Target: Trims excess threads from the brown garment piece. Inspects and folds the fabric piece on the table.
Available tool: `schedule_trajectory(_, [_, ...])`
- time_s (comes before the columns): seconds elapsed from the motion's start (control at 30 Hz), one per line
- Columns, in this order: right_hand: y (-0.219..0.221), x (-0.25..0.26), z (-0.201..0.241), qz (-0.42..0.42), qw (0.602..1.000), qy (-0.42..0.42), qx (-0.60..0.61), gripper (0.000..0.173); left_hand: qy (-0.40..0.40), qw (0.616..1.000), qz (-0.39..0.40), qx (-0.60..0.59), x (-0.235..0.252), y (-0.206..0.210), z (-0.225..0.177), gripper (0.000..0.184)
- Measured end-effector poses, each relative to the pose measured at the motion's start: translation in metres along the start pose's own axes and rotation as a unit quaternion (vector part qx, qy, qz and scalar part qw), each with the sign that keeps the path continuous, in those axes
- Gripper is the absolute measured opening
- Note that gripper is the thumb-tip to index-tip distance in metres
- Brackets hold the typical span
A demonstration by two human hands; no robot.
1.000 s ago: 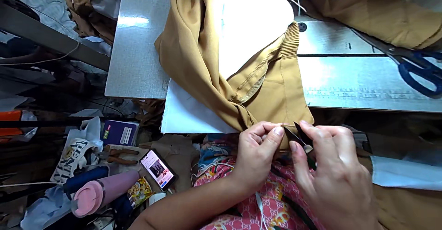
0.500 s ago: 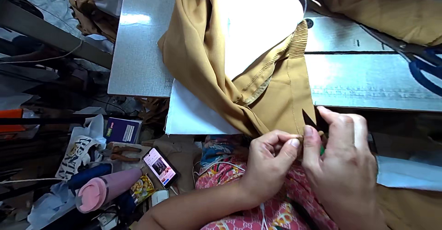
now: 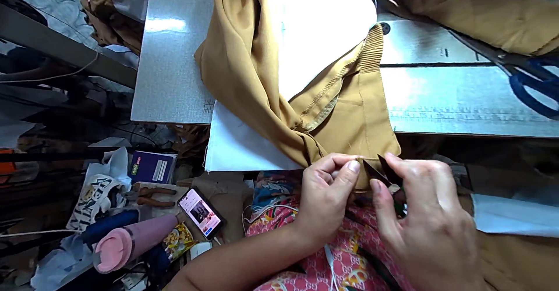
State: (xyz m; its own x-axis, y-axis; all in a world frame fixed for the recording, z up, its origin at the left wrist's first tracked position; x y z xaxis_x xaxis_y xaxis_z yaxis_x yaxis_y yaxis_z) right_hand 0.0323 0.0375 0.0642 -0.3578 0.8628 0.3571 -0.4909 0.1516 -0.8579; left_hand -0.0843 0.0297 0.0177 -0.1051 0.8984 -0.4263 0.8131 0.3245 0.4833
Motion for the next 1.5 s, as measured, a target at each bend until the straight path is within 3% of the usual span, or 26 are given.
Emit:
schedule_trajectory(0.43, [0.0021,0.0026,-0.0032,0.0,1.0,0.025,-0.012,0.037,0.04,0.999,0.013,0.03,-0.0045,0.0003,0.0063,0.016])
schedule_trajectory(0.63, [0.0009,-0.0024,0.002,0.006,1.0,0.008,0.0,0.036,0.0,1.0,-0.006,-0.008,-0.0002,-0.0011,0.0033,0.017])
schedule_trajectory(1.5, [0.0025,0.0012,-0.0028,0.011,1.0,0.001,0.008,0.037,-0.023,1.0,-0.014,-0.006,0.0001,-0.0012,0.0024,0.017])
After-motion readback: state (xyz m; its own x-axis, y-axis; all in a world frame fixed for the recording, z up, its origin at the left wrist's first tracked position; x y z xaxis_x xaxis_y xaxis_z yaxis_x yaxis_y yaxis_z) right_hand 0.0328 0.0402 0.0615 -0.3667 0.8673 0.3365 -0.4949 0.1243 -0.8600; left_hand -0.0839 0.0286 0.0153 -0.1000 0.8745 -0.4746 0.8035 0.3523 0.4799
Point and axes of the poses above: each hand's wrist, its own x-axis towards the middle knuckle, its own y-axis out of the palm, z = x × y, the point moved 4 cm from there along x, towards the middle knuckle, and after that the axes turned 7 degrees about -y, right-handed, at the moved point
